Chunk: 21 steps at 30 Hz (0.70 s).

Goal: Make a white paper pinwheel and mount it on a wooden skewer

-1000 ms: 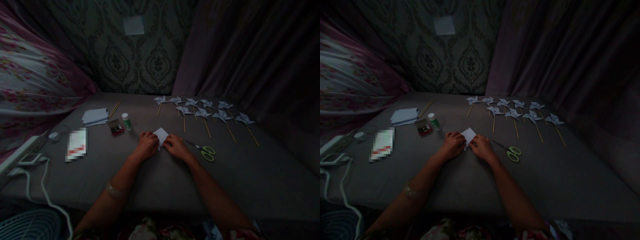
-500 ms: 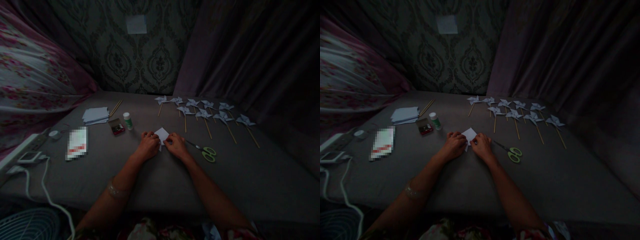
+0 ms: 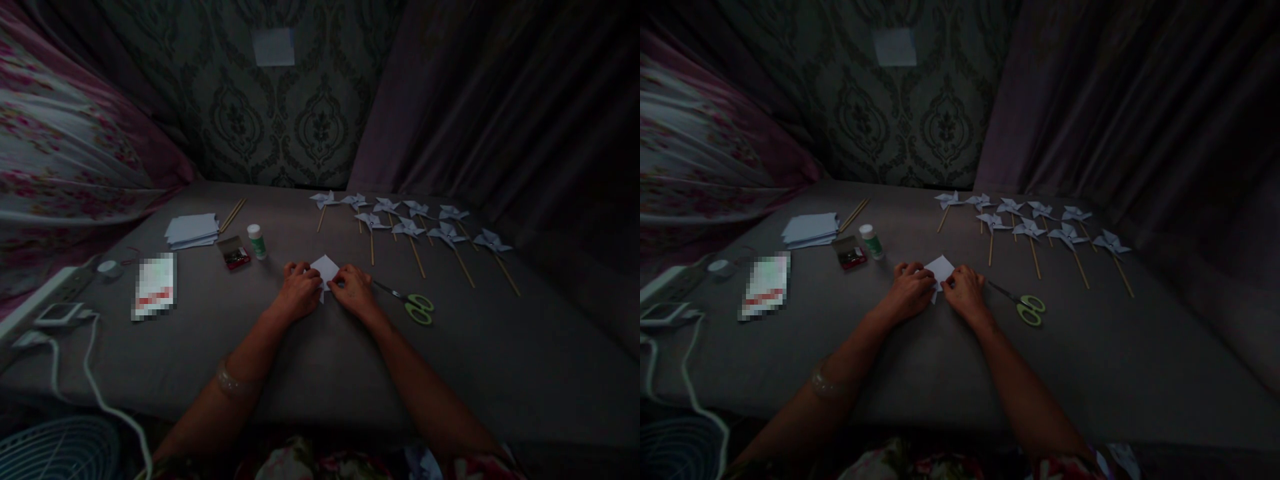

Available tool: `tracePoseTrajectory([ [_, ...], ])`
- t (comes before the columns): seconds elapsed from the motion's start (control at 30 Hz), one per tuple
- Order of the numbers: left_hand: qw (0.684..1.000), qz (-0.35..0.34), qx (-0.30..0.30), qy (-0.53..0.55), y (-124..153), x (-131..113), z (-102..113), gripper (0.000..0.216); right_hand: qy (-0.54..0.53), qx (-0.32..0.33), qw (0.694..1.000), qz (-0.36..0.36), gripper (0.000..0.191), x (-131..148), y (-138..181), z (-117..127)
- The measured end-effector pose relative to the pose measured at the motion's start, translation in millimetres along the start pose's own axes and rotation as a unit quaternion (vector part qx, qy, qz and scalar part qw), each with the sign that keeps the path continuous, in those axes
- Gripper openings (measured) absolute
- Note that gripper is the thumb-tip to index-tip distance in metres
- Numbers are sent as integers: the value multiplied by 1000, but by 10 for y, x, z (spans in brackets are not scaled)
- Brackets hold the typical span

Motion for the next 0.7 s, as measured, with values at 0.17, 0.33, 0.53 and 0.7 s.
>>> tracePoseTrajectory([
  [0.17,1000,-7,4,-1,2,1,-11,23,3,-9,1000,-4,12,-10,-8,-18],
  [0.33,1000,-13,-6,-2,6,-7,4,24,10,0,1000,-16,12,-10,-22,-20],
  [0.53,999,-27,-14,-13,15,-7,-2,25,17,-1,1000,-18,13,-4,-26,-15],
  [0.7,999,-26,-17,-20,15,10,-28,25,19,-3,1000,-16,14,-13,-30,-27],
])
Point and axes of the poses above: each hand's wrist, its own y-axis away from the middle knuckle, its own z-axis out of the back of the hand, x = y × z, the point moved 4 cm from there along -y, towards the middle knuckle, and after that the axes turned 5 degrees about z, right-handed, at the moved point
